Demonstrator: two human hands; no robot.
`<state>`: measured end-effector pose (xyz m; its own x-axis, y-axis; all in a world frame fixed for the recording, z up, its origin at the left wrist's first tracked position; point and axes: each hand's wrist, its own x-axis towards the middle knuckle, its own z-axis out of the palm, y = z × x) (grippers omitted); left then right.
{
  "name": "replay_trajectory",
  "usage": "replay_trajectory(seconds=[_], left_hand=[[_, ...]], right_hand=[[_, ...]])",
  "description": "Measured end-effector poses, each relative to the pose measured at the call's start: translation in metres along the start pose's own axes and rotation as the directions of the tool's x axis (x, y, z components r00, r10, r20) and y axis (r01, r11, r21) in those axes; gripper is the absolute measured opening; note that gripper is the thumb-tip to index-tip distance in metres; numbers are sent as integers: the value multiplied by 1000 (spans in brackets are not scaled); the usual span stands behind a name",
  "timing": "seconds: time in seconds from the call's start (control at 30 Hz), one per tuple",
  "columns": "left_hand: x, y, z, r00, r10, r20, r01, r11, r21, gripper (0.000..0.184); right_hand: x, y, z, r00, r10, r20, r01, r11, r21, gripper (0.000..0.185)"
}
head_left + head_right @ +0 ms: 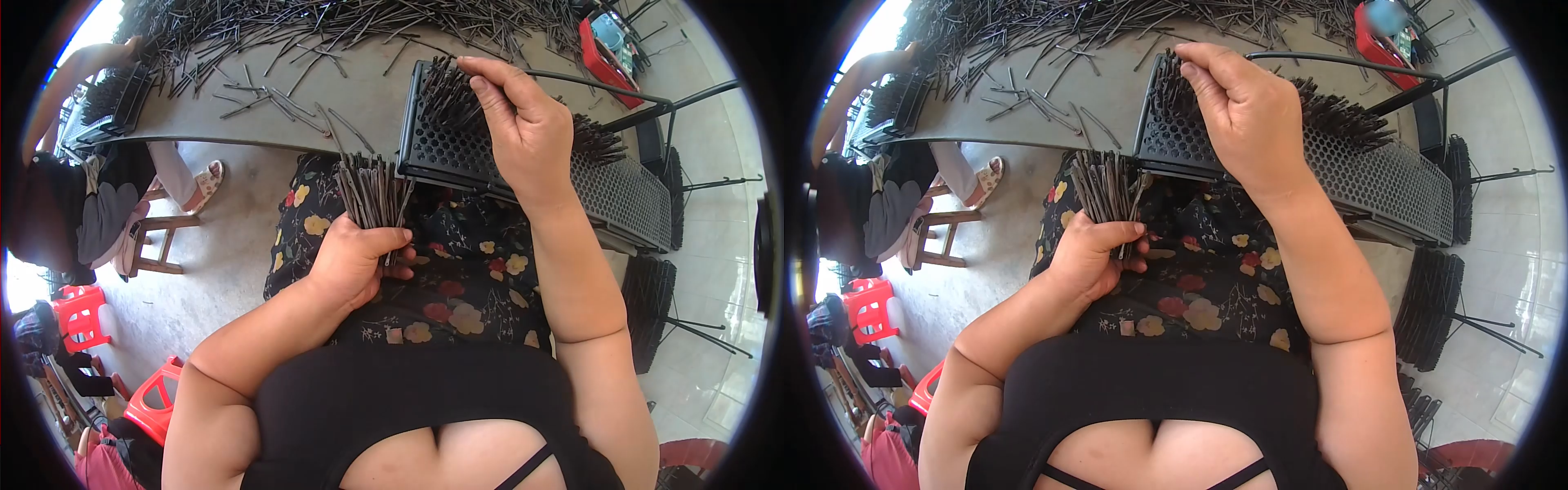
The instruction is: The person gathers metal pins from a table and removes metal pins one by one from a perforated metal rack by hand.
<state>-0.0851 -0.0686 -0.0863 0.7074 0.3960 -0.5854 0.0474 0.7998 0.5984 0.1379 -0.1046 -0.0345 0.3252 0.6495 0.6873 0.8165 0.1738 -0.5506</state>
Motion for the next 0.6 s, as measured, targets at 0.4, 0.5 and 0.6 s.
replay_trajectory(seconds=[0.4, 0.5, 0.6], left_hand=[[1, -1, -1, 1000, 16, -6, -16, 1000, -8, 16], [2, -1, 0, 1000, 1, -12, -1, 1000, 5, 16], [3, -2, -2, 1000, 8, -2, -8, 1000, 2, 15]], right_hand=[[-6, 7, -6, 998, -58, -17, 57, 998, -25, 17], [-10, 10, -6, 999, -1, 44, 2, 1000, -23, 18], [-12, 11, -8, 959, -78, 274, 152, 953, -262, 20]])
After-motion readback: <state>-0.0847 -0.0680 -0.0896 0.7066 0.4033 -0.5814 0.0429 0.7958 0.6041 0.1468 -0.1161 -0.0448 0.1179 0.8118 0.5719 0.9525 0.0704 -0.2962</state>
